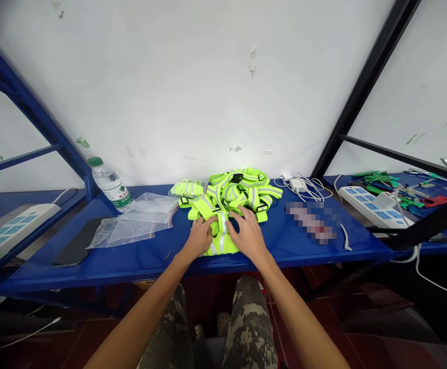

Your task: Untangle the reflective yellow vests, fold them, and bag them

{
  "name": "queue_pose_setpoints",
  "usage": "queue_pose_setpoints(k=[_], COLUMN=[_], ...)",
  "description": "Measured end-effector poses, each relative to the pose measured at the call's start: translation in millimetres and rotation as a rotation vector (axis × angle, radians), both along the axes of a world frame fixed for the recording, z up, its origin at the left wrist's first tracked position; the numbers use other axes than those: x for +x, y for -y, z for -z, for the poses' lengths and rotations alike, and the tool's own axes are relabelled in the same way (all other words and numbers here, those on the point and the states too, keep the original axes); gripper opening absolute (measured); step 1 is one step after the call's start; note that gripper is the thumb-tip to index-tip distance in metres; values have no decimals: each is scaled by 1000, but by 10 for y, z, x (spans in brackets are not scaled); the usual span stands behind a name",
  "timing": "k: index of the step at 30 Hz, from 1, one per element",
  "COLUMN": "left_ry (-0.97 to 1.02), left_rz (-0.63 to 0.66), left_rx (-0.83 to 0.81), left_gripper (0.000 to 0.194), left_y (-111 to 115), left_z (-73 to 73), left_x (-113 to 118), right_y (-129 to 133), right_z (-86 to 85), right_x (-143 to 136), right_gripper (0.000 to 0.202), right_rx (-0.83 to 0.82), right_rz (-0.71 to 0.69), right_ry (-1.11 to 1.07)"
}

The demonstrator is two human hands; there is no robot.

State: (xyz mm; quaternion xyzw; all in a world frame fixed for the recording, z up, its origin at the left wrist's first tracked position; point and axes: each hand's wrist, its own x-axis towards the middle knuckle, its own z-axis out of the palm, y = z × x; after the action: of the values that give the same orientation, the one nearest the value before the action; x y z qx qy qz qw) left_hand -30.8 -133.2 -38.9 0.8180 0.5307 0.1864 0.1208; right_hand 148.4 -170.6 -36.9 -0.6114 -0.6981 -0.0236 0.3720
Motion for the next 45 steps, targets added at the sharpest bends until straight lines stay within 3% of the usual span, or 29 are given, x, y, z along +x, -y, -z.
queue_pose_setpoints(k=[5, 8, 11, 15, 19, 22, 25, 29, 34, 38, 42, 45], left_ry=[40, 51, 40, 98, 209, 210, 198, 204, 211, 208, 224, 298], left_rz=[73, 90, 77, 125, 131, 71, 56, 92, 57, 21, 25, 29], left_rx=[-2, -15, -38, -23, 18, 0, -48, -61, -71, -93, -67, 67], left_gripper=[52, 51, 50, 49, 45, 39, 36, 33, 39, 40, 32, 15], left_y=[54, 76, 87, 118, 144, 137, 111, 83, 85, 82, 90, 162], left_z=[16, 33, 38, 21, 24, 38, 43, 36, 39, 22, -15, -21], left_x=[-73, -106, -125, -159, -199, -220, -232, -230, -203, -185, -192, -233], right_y=[-61, -273, -548, -870, -997, -1014, -1001, -816, -145, 357, 505, 511], right_z=[-219, -352, -410, -356, -223, -139, -122, -221, -343, -224, -22, 44], right_x=[-189, -282, -427, -560, -468, -343, -254, -153, -103, -189, -208, -182], right_gripper=[36, 43, 51, 27, 15, 14, 18, 37, 38, 38, 57, 51], right_rx=[100, 36, -209, -446, -399, -359, -352, -343, -273, -242, -234, -199], right_rz=[143, 35, -108, -95, -1, 75, 62, -20, -137, -440, -450, -472], right_ry=[-6, 44, 87, 64, 27, -6, -14, -4, 64, 150, 178, 177])
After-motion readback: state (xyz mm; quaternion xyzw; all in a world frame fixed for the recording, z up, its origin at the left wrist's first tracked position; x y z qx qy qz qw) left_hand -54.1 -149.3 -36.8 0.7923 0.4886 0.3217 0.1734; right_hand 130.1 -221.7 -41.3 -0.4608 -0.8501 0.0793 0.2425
